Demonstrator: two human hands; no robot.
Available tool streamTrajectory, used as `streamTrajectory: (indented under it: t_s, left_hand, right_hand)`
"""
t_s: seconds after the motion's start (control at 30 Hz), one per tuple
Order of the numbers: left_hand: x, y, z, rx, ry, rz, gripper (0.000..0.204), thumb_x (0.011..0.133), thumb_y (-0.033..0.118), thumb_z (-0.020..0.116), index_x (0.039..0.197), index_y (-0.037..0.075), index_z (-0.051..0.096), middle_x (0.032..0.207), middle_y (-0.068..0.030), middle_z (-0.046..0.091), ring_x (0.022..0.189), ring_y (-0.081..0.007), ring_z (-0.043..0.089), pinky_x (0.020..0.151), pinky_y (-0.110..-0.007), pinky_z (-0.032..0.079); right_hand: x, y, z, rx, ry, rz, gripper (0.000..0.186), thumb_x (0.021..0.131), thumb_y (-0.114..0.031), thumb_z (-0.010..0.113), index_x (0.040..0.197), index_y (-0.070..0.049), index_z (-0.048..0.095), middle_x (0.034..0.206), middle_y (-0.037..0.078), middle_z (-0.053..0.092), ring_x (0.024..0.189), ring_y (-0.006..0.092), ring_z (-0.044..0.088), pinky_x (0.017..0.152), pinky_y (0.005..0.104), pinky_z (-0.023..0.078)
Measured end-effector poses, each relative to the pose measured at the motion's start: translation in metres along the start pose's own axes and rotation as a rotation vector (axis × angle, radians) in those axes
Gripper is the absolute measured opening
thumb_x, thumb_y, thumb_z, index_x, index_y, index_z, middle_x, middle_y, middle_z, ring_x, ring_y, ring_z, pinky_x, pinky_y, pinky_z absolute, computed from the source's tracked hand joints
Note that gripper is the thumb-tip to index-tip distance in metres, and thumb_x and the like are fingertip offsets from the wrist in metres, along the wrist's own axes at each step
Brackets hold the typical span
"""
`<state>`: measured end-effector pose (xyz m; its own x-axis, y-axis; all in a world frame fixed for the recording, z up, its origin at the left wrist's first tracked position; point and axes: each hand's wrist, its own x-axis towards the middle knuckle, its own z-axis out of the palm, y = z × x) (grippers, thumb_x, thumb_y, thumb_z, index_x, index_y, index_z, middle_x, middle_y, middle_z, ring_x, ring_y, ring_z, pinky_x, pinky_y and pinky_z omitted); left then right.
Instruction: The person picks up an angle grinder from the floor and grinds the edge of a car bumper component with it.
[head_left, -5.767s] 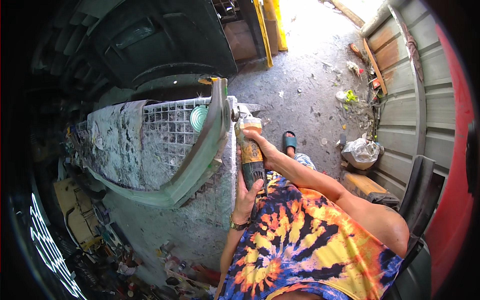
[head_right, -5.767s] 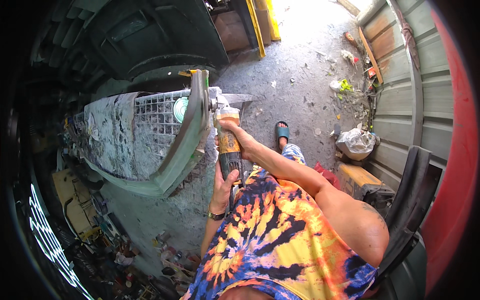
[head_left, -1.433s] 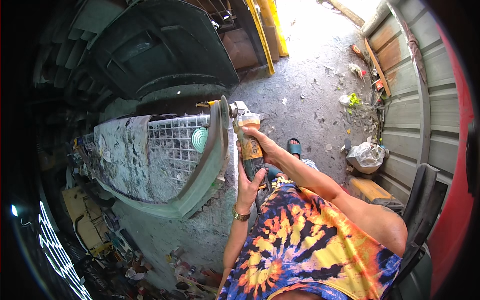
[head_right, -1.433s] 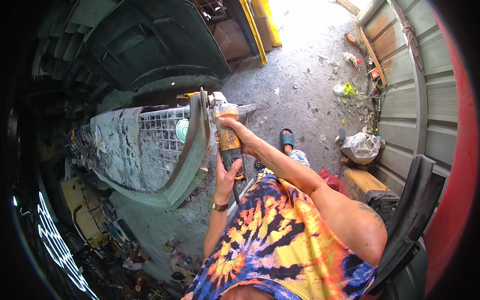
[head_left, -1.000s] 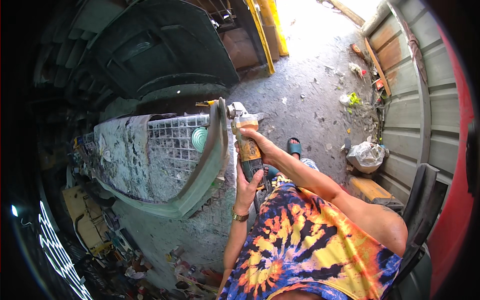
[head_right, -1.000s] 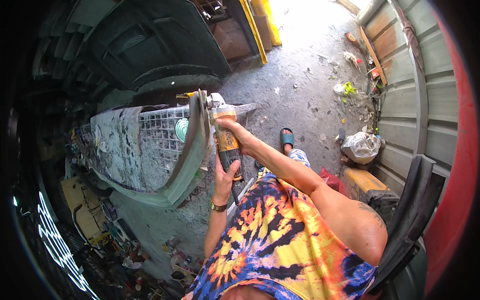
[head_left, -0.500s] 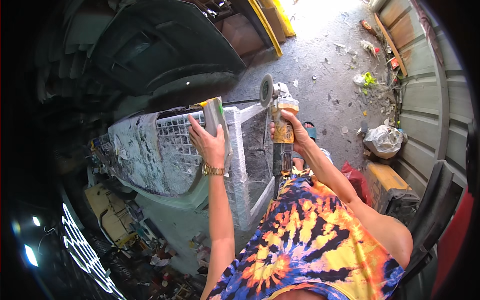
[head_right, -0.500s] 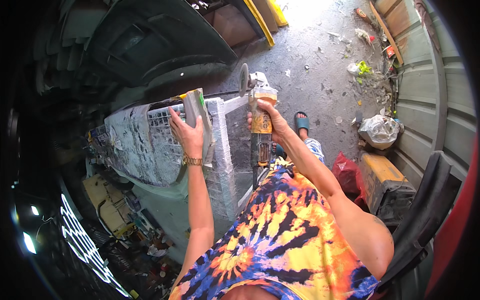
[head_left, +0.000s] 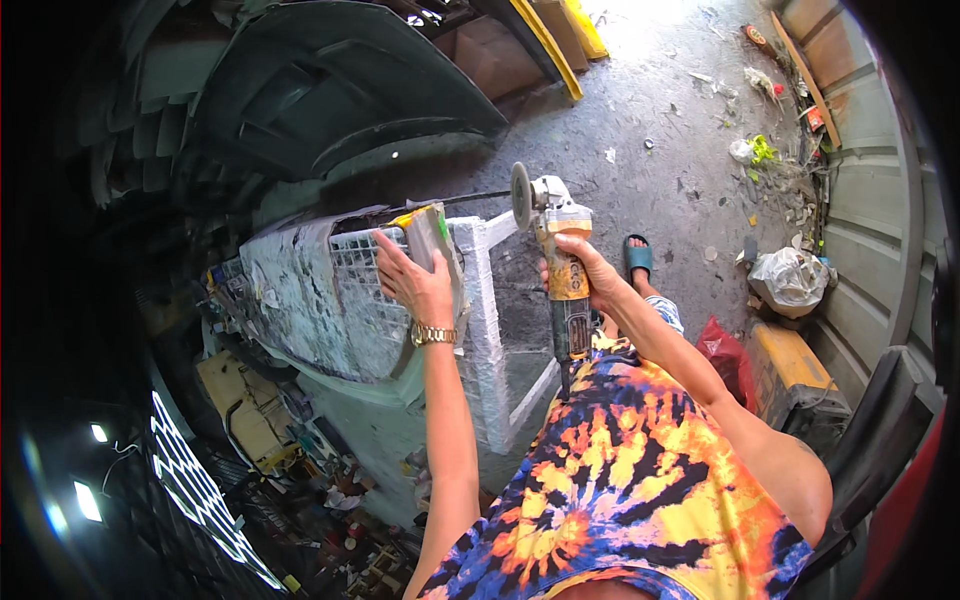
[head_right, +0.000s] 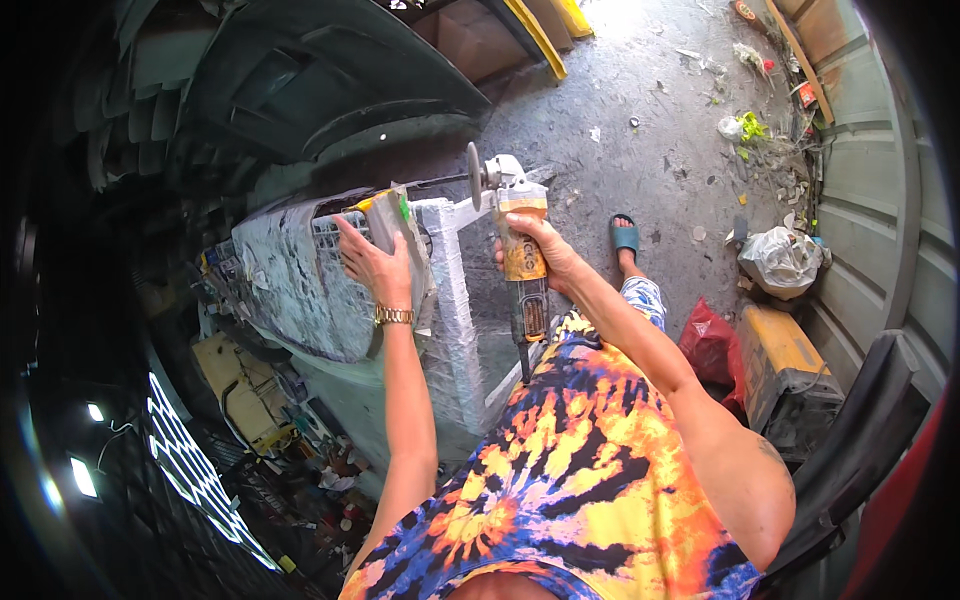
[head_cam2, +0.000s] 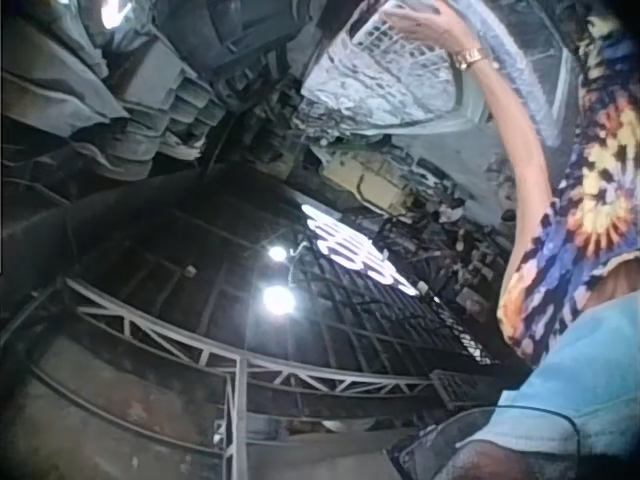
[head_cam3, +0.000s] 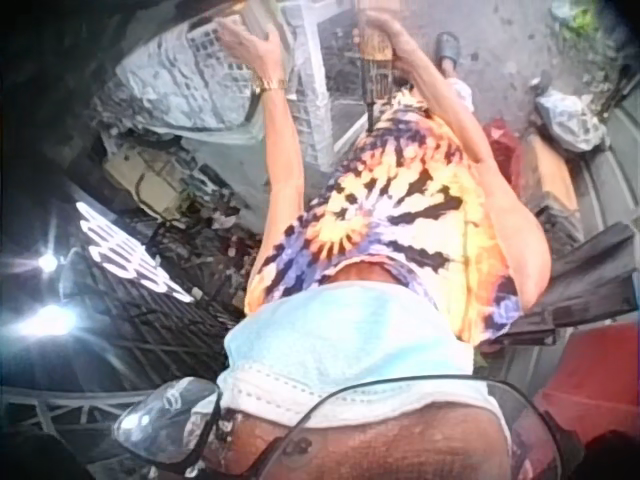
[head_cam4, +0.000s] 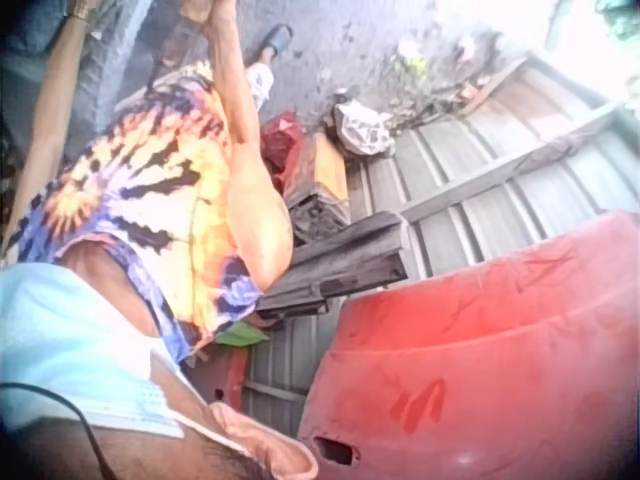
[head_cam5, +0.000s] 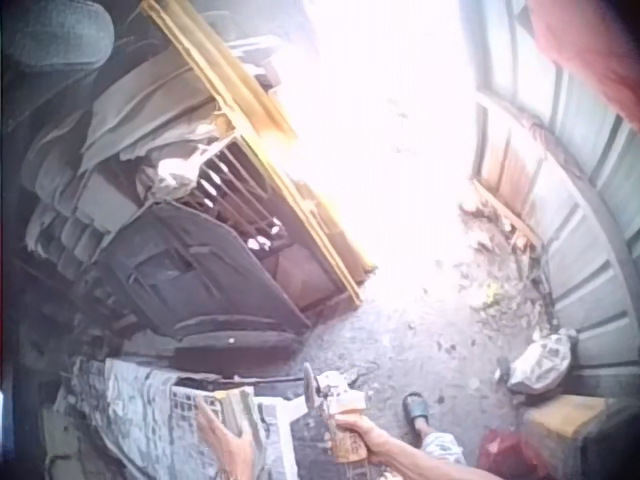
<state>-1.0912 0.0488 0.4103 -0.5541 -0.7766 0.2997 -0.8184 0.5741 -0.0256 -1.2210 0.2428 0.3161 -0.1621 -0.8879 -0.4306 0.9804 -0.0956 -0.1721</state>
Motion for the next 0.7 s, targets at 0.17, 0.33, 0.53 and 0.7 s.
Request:
streamTrajectory:
  t_s: [0.17,0.33,0.53,0.7]
  left_hand:
    - [-0.073,0.014,-0.057,-0.706,-0.107,0.146,0.043,0.092,0.013,0.058,0.132,0.002,0.045,0.125,-0.0176,0.055,0.110,-0.0306,0.056,0.092,-0.040,0.044]
    - [-0.086,0.111,-0.199,-1.717,-0.236,0.347,0.044,0.099,0.038,0.049,0.127,0.004,0.052,0.114,-0.0179,0.061,0.099,-0.0308,0.062,0.084,-0.043,0.050]
    - [-0.100,0.181,-0.278,-2.497,-0.210,0.331,0.039,0.093,0.026,0.062,0.132,0.029,0.056,0.123,-0.0170,0.061,0.115,-0.0354,0.058,0.102,-0.050,0.041]
    - [-0.086,0.161,-0.252,-2.617,-0.464,0.798,0.045,0.092,0.029,0.063,0.135,0.034,0.051,0.123,-0.0212,0.060,0.115,-0.0362,0.057,0.103,-0.052,0.040]
  right_hand:
    - [0.016,0.006,0.016,-0.060,-0.124,0.071,0.046,0.084,-0.043,0.067,0.110,-0.008,0.054,0.087,0.008,0.064,0.073,0.0190,0.065,0.069,0.0357,0.057]
    - [0.018,-0.002,0.031,-0.133,-0.117,0.091,0.047,0.084,-0.045,0.067,0.110,-0.008,0.054,0.085,0.008,0.063,0.074,0.0184,0.065,0.070,0.0353,0.057]
    - [0.021,0.021,0.045,-0.131,-0.199,0.154,0.046,0.084,-0.045,0.067,0.109,-0.009,0.054,0.084,0.007,0.063,0.075,0.0174,0.064,0.071,0.0347,0.057]
    - [0.010,0.006,0.033,-0.163,-0.106,0.091,0.045,0.084,-0.046,0.066,0.108,-0.010,0.055,0.084,0.007,0.063,0.074,0.0174,0.064,0.071,0.0340,0.056]
